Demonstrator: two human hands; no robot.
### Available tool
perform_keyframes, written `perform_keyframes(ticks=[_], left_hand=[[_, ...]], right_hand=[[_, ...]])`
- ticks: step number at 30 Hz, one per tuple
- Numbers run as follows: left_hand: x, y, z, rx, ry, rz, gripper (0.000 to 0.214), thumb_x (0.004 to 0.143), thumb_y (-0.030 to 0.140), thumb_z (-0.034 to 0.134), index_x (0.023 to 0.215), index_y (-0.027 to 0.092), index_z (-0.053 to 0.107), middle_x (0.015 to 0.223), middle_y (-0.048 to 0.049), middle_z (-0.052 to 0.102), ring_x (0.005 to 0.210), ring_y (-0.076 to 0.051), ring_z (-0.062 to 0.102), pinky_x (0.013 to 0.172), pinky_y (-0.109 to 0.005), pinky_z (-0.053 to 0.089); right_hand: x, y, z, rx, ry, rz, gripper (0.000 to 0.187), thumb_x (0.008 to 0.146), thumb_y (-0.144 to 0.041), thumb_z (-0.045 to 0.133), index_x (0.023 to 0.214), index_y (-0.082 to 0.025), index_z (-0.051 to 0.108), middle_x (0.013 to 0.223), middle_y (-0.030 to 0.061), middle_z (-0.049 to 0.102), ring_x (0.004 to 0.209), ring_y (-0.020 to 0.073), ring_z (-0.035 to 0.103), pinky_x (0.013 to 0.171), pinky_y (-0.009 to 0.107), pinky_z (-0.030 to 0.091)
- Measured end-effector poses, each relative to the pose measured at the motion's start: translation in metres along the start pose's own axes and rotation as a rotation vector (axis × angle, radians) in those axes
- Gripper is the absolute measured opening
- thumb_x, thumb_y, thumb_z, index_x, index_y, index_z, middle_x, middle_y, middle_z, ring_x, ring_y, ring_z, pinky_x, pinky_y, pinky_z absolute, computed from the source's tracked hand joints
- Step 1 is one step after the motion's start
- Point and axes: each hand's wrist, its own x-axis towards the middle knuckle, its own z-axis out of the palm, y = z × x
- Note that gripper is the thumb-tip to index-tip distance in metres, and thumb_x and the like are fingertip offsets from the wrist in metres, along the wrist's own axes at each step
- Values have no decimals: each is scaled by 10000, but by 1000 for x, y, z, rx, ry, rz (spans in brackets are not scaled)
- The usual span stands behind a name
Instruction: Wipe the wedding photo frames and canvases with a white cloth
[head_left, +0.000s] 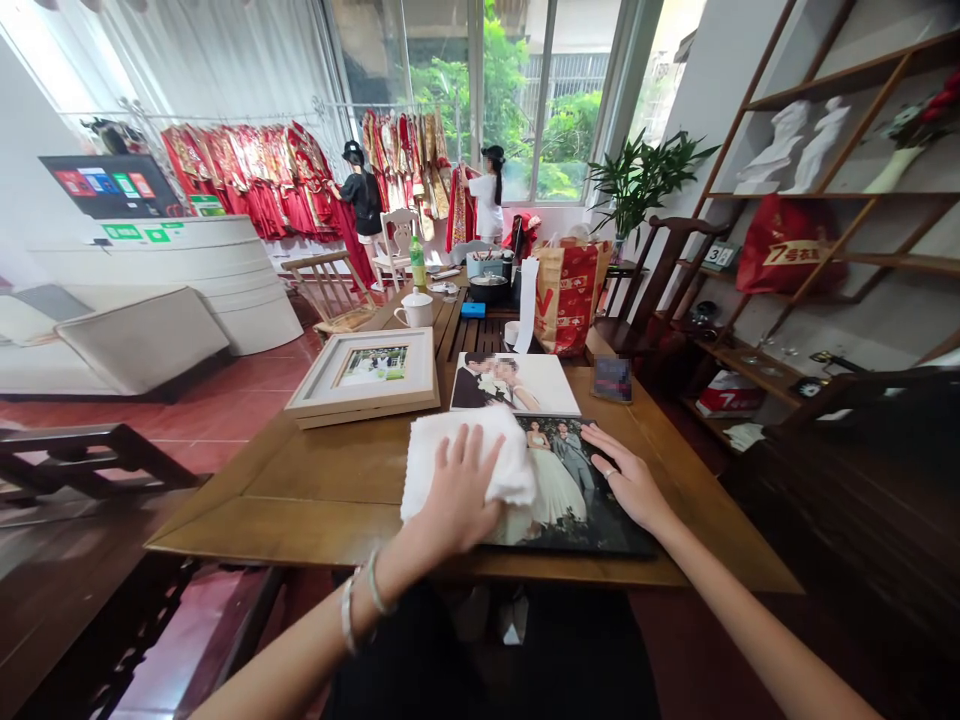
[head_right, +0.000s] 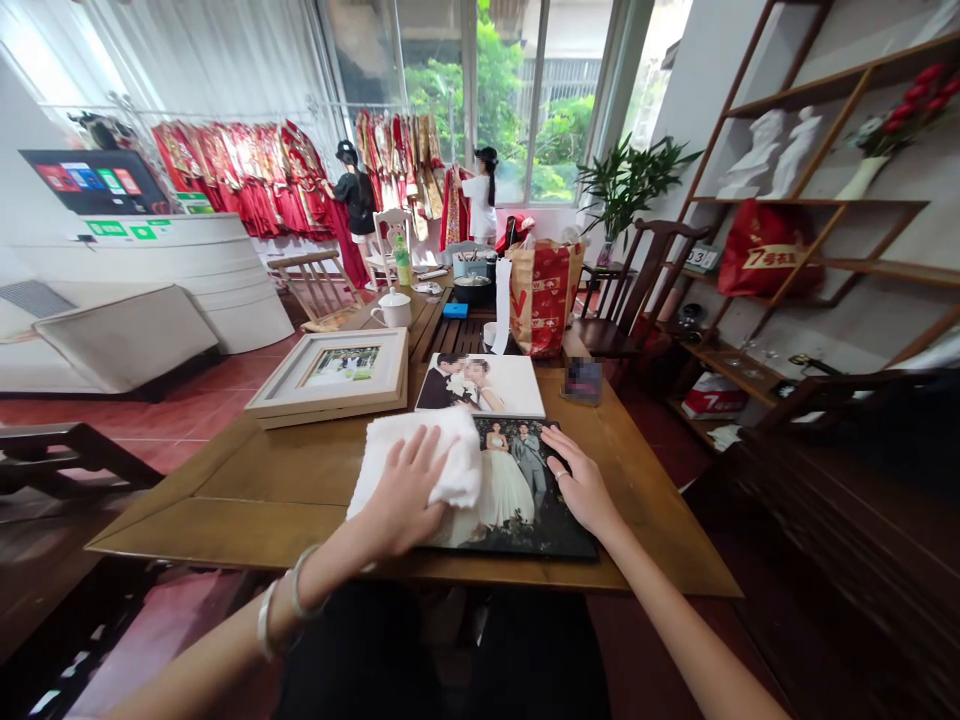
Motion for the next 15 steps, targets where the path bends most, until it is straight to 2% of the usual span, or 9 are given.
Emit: perform_keyframes(ticks=[4,7,10,15], left_hand=[[-51,31,0,-92,-30,155,863,740,406,554,1448,228,94,1509,-144,49,1356,-355,-47,1061,-565,40],[-60,39,-2,-102,-52,209,897,742,468,554,1449,232,54,1509,-150,8,1353,-366,-63,1058,-572,50],[-31,33,-3,-58,-65,189,830,768,448,530,1446,230,106,1500,-157,107,1360,-357,30,1056,-550,115],[48,13,-1,66,3,92,701,805,422,502,1415,186,249,1444,-174,279,1328,-348,212,1026,-512,220]], right_hand=[[0,1,1,-1,3,-5,372,836,-246,451,1172,-209,605,1314,70,536,1285,228,407,1093,471,275],[0,2,0,-10,-4,-9,376,835,-241,446,1176,-198,601,1318,77,531,1286,227,406,1092,473,276],[0,3,-1,-18,-16,-9,377,839,-237,443,1183,-206,594,1322,70,528,1292,223,398,1094,476,269],[0,4,0,-23,-9,-1,381,842,-228,445,1198,-231,580,1328,56,522,1296,214,391,1101,476,256]])
